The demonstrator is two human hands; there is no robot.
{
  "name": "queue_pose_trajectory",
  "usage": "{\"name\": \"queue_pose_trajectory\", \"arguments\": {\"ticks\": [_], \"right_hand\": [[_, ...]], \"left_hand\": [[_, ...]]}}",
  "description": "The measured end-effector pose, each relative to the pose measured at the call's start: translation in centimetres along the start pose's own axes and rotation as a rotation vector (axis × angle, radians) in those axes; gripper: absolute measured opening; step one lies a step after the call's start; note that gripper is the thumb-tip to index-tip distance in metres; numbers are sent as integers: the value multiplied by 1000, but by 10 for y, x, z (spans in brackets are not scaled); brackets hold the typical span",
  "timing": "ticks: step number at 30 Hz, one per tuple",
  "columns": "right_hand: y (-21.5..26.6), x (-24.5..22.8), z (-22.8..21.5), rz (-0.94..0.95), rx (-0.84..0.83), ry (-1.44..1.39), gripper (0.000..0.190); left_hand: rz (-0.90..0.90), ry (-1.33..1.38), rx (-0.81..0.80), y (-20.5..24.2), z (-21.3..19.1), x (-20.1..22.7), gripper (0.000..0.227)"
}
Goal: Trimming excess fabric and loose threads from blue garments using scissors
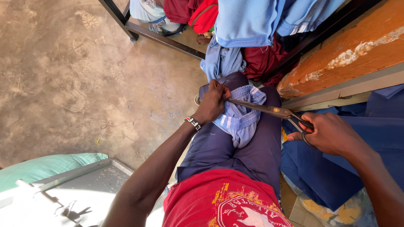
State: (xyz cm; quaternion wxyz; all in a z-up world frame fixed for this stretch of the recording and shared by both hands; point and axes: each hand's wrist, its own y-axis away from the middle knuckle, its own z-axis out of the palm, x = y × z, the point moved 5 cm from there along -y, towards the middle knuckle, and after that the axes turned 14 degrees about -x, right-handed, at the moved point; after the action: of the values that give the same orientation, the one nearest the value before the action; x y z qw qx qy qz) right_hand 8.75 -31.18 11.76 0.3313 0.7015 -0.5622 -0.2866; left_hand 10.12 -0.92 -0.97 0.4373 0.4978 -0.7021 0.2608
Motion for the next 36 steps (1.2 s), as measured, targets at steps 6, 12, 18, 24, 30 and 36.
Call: {"name": "queue_pose_trajectory", "arguments": {"ticks": [6,12,18,24,30,36], "right_hand": [[9,-10,-12,43,-53,68,49],[11,2,-7,66,73,182,57],[18,30,5,159,116,103,60],[19,27,21,162,139,92,60],[11,32,36,145,190,30,56],[-1,40,50,102,236,14,58]], "left_hand": [[23,-1,42,2,-2,11,26],[-321,-14,636,-4,-31,-50,39],[31,-125,251,-14,-40,15,16],[-75,-320,52,-37,9,11,17],[-29,-323,75,-35,10,8,10],[71,71,237,-29,4,-10,18]]}}
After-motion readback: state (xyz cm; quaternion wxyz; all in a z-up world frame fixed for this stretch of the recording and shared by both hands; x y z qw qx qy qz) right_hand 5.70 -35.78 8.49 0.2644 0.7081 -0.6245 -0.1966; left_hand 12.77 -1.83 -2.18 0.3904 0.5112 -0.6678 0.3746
